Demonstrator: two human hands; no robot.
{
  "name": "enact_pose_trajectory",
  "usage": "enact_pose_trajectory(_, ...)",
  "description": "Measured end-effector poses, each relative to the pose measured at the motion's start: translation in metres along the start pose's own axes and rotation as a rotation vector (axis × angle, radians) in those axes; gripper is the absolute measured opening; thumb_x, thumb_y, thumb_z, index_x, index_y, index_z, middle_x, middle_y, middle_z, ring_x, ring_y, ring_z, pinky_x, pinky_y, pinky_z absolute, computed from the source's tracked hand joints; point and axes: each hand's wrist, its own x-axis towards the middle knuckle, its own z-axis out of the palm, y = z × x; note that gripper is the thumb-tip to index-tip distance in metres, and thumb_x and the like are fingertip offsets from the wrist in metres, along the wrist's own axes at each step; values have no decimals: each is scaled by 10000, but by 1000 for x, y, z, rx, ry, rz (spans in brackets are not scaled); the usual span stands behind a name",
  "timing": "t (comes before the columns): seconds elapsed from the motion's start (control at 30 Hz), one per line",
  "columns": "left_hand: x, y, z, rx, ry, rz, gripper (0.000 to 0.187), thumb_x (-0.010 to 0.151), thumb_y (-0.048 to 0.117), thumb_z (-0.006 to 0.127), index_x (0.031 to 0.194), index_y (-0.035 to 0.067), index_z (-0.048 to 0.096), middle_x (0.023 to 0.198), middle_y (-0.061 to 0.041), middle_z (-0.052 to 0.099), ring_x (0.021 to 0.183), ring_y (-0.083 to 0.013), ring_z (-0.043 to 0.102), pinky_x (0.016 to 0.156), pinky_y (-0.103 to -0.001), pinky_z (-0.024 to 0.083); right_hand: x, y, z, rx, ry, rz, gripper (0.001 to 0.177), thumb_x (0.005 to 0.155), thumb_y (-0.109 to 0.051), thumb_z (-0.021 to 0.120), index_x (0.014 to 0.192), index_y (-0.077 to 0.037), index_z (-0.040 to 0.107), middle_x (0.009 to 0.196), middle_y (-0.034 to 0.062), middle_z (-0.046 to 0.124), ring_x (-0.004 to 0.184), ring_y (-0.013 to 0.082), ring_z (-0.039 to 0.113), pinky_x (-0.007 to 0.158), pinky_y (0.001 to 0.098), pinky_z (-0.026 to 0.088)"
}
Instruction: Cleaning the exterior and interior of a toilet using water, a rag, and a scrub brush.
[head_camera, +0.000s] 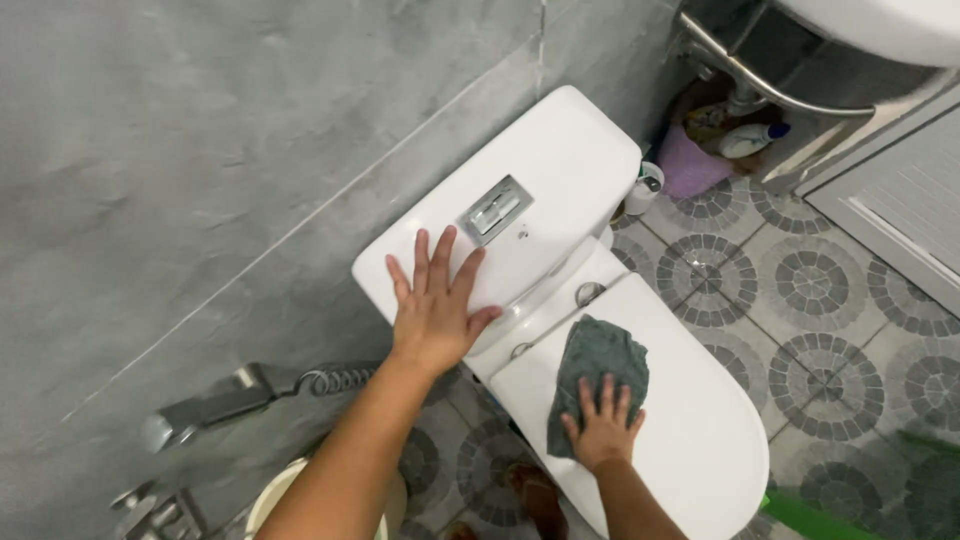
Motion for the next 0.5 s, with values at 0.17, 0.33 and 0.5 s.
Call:
enact_pose_trajectory(0.17, 4, 0, 6, 92, -88, -75, 894, 816, 661, 630, 1532, 172, 414, 1665, -151, 155, 1539, -425, 54, 1117, -787, 36, 57, 8, 28, -44, -163, -119, 845, 954, -735, 361, 1644, -391, 15, 1723, 2, -107, 1562, 337, -87, 1188, 706, -9)
enact_pose_trajectory(0.33, 11, -1, 4, 45, -135, -22, 930, 772, 731, 641, 1496, 192, 414, 1674, -179, 160, 1538, -477, 64, 1077, -781, 28, 156, 16, -52, 90, 133, 92, 787, 902, -774, 337, 1599, -473, 128, 1698, 36, -77, 1505, 523, -154, 1101, 782, -67)
enact_pose_trajectory(0.5, 8, 1, 4, 67, -119, -35, 973, 743, 744, 653, 1519, 208, 412, 1639, -167, 167, 1502, -453, 78, 1095, -777, 46, 222, 2, -62, 170, 185, 138, 733, 911, -686, 387, 1585, -438, 239, 1722, 70, -11, 1529, 432, -30, 1136, 757, 11)
